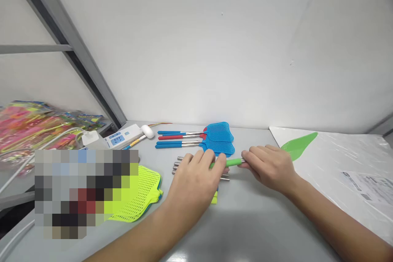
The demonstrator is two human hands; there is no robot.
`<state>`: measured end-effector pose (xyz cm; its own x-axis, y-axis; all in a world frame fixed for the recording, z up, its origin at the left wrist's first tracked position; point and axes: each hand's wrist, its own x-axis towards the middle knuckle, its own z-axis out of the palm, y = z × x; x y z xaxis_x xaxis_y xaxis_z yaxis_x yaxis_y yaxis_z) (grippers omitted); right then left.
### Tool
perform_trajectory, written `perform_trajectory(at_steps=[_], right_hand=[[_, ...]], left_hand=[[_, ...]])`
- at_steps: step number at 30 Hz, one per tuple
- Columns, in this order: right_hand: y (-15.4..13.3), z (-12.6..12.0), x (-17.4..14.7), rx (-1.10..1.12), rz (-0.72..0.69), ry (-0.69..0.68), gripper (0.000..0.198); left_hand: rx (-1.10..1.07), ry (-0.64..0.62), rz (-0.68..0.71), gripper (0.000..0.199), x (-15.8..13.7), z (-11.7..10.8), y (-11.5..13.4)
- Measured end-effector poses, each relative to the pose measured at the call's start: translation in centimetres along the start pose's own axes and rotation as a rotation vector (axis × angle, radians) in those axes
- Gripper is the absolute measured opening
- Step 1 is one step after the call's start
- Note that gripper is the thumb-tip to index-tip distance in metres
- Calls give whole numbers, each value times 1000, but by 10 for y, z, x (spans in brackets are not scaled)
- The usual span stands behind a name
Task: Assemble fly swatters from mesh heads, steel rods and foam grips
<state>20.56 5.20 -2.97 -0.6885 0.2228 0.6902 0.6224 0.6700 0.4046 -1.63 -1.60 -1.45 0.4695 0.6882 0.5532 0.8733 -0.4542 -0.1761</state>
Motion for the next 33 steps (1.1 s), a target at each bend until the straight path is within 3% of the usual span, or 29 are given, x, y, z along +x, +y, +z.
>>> perform_trajectory(at_steps=[3,8,11,15,18,21,26,28,30,33], right_hand=[[-2,4,-1,49,-13,33,28],[6,12,-11,34,-98,94,28],[7,12,-10,3,-123,108,27],[5,5,-3,-25,-140,134,23],[4,-2,-1,-23,-119,135,11],[4,-6,-5,14,-82,146,17],[5,-3,-9,112,-29,69,24],[5,0,-10,144,-10,43,21],[5,3,-11,153,-2,35,18],[5,5,-12,135,-3,27,14]], left_hand=[[-67,-65,-24,23,-1,1,-2],[-441,-368,-224,30,3,-9,1],[-878,-515,-414,38,8,-17,-7],[-1624,-840,-688,41,12,-17,-22],[-1827,-883,-764,39,11,-14,-23],[-1639,-777,-667,46,9,-11,-16],[-676,-223,-227,28,3,-6,-6],[-406,-83,-76,24,1,-2,-7],[-280,-50,-8,27,0,1,-7],[-304,-129,-54,30,0,-1,-7]])
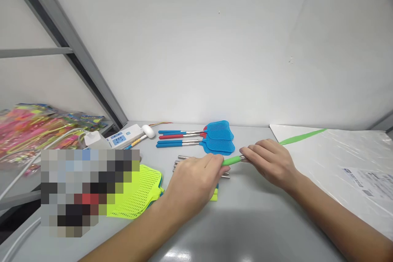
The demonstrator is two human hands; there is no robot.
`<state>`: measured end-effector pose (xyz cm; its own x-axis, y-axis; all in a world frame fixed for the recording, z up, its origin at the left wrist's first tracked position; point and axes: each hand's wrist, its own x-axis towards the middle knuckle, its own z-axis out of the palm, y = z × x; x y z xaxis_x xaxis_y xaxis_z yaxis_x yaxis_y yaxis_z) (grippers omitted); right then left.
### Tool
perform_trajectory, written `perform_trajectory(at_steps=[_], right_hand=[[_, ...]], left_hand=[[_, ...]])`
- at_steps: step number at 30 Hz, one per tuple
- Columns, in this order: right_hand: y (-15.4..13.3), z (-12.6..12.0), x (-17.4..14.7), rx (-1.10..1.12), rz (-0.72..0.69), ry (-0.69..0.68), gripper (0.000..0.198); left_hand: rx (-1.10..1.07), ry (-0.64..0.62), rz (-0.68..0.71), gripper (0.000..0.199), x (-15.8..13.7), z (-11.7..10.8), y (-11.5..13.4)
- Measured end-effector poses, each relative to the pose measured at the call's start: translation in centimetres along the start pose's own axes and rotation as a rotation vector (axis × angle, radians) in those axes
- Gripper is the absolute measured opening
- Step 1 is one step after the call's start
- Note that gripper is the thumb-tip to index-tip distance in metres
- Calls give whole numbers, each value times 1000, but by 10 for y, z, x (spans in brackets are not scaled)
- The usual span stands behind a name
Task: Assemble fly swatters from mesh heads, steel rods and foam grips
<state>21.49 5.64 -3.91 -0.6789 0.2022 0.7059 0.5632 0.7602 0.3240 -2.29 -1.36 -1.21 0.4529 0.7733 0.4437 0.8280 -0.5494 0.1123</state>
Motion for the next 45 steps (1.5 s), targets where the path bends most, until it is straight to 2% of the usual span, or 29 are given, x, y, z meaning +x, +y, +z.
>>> perform_trajectory(at_steps=[4,6,9,11,12,14,19,20,22,24,27,31,36,38,40,42,45], right_hand=[[1,-1,0,-27,-38,19,17],[1,-2,1,-38,-72,57,19],[1,-2,2,-53,-100,133,25],[1,-2,2,-43,-82,159,29],[1,-2,2,-31,-67,160,31],[2,-2,0,-16,-39,149,32],[6,-2,-5,-30,13,108,35],[7,-2,-5,-26,22,105,35],[9,-1,-6,-22,39,111,33],[13,-1,-5,-35,57,126,32],[17,0,-4,-59,76,133,31],[22,2,-9,-51,124,146,32],[28,7,-20,-26,249,153,27],[26,10,-22,3,241,139,27],[20,13,-20,42,193,117,28],[13,15,-16,77,146,90,28],[4,14,-11,101,120,59,24]], left_hand=[[-329,-176,-234,31,4,-12,3],[-615,-307,-376,37,7,-17,1],[-1137,-593,-579,46,10,-20,-8],[-1343,-710,-618,48,10,-19,-11],[-1365,-715,-605,48,10,-19,-12],[-1257,-635,-553,47,8,-17,-9],[-538,-255,-325,25,3,-11,3],[-438,-217,-281,22,3,-10,2],[-315,-172,-245,29,3,-8,-1],[-266,-154,-266,38,6,-9,-6],[-284,-177,-294,40,13,-17,-15],[-387,-178,-313,37,16,-44,-32],[-485,-48,-462,30,-22,-86,-61],[-502,-26,-511,28,-44,-94,-68],[-462,-18,-507,25,-62,-94,-67],[-386,-41,-439,21,-74,-85,-59],[-296,-172,-295,16,-85,-62,-38]])
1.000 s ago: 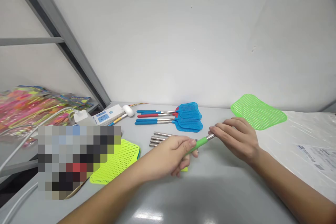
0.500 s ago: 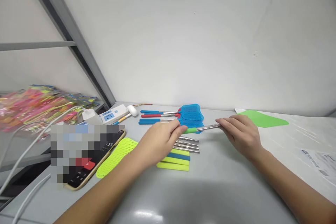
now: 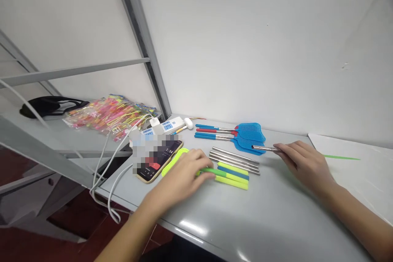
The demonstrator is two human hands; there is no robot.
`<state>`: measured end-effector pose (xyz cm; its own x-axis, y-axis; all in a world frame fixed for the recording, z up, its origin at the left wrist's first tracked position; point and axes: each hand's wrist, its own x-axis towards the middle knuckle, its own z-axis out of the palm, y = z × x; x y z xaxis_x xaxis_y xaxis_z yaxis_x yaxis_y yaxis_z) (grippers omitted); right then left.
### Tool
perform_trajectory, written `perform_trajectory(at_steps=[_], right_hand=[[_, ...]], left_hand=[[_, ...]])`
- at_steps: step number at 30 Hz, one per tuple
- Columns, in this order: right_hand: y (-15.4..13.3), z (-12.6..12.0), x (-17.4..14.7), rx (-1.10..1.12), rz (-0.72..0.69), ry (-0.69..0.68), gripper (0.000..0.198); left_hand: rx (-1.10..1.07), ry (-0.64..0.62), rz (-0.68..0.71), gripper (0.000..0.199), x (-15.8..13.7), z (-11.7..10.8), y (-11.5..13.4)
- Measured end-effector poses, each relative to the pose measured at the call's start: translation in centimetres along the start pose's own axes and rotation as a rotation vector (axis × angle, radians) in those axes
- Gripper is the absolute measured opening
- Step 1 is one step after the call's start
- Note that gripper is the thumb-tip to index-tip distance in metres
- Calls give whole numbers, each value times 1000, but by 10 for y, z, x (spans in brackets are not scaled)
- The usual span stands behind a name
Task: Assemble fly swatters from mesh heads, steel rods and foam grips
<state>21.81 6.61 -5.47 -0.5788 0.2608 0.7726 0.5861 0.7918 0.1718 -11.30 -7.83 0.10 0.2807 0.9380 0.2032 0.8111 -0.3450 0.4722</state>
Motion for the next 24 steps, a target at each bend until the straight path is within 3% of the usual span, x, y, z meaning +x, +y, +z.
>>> perform_trajectory(at_steps=[4,8,12,18,24], right_hand=[[-5,0,0,17,6,-29,20],[-9,3,-2,24,4,-56,17],[-11,6,-1,40,-7,-81,15],[-13,4,3,11,-43,-81,13],[-17,3,5,-4,-63,-90,12]], left_hand=[[71,5,76,13,-9,44,18],[116,32,94,10,-9,67,28],[144,84,85,15,-5,71,28],[209,228,-32,44,-4,74,18],[227,223,-49,45,-2,76,16]])
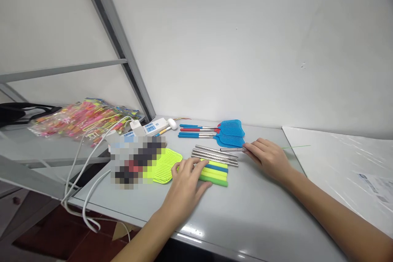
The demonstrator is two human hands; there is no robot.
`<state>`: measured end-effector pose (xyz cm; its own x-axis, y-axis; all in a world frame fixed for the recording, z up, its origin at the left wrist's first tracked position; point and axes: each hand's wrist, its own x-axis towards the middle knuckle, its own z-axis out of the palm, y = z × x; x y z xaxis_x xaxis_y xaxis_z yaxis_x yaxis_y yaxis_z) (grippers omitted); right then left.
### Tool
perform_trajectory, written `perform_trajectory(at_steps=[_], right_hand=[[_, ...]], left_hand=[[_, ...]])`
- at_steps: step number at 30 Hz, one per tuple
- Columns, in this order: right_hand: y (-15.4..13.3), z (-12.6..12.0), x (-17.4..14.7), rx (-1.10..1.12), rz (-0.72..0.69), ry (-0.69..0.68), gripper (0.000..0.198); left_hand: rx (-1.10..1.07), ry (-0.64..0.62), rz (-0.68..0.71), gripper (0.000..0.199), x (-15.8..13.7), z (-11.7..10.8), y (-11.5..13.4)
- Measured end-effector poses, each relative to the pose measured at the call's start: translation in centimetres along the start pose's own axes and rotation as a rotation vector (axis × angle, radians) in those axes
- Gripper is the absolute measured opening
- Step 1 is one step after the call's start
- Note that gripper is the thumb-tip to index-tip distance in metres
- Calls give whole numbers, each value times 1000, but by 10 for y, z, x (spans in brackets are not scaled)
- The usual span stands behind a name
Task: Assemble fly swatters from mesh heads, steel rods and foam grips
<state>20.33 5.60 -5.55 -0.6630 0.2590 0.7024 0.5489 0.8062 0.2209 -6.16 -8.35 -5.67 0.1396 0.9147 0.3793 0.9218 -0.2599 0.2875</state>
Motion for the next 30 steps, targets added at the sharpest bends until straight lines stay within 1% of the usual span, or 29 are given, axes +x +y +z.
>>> perform_trajectory(at_steps=[14,24,30], right_hand=[[-5,-1,2,11,-48,-36,10],[-4,-3,3,-14,-25,-5,11],[-5,-4,3,-21,-36,-19,9]], left_hand=[[-26,-33,-17,49,-2,1,2],[-51,-54,-10,54,-4,1,3],[-77,-49,17,57,-3,-1,5]])
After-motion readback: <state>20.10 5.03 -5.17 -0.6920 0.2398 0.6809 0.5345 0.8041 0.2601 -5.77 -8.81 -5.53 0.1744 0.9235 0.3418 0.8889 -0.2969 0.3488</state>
